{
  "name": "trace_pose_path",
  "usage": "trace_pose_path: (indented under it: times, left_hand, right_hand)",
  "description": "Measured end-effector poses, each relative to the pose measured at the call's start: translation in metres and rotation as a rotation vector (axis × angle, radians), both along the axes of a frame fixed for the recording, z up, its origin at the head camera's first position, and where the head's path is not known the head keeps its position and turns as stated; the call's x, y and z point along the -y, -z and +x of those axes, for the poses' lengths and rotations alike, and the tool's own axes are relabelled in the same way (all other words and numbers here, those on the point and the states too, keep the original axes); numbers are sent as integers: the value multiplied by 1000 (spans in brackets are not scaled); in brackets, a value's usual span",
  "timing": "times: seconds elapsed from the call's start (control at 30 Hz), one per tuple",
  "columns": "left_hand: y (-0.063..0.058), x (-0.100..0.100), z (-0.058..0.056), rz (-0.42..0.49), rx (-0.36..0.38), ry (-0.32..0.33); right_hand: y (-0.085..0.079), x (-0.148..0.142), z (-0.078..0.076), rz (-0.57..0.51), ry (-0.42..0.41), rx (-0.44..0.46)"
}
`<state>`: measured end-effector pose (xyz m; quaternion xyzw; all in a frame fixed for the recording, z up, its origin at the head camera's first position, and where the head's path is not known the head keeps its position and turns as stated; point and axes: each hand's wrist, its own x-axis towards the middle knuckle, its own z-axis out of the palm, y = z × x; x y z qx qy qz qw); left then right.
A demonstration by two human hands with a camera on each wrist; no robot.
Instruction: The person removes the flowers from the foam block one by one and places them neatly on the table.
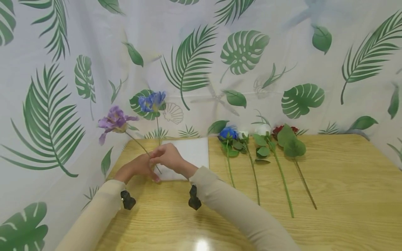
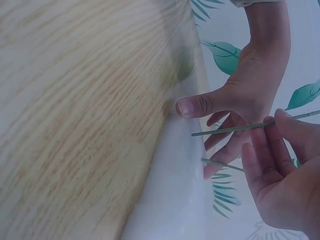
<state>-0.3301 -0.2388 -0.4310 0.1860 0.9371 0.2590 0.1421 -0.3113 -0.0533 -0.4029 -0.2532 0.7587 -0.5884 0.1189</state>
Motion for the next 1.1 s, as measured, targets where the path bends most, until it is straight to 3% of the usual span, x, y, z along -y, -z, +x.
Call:
trace_pose_path:
  times: [0.2, 0.53, 0.8, 1.1]
  left_hand:
    - [-2, -2, 2, 1, 23, -13]
    - [-3, -2, 4, -14, -12, 12]
    - [-1, -2, 3, -55, -78, 67]
    - [-5, -7, 4, -97, -9, -21]
  right_hand:
    - [-2, -2, 0, -25, -7, -25]
    - [-11, -10, -2, -11, -3, -57]
    - [-10, -24, -7, -28, 11, 15]
    - [-11, -43, -13, -48, 38, 74]
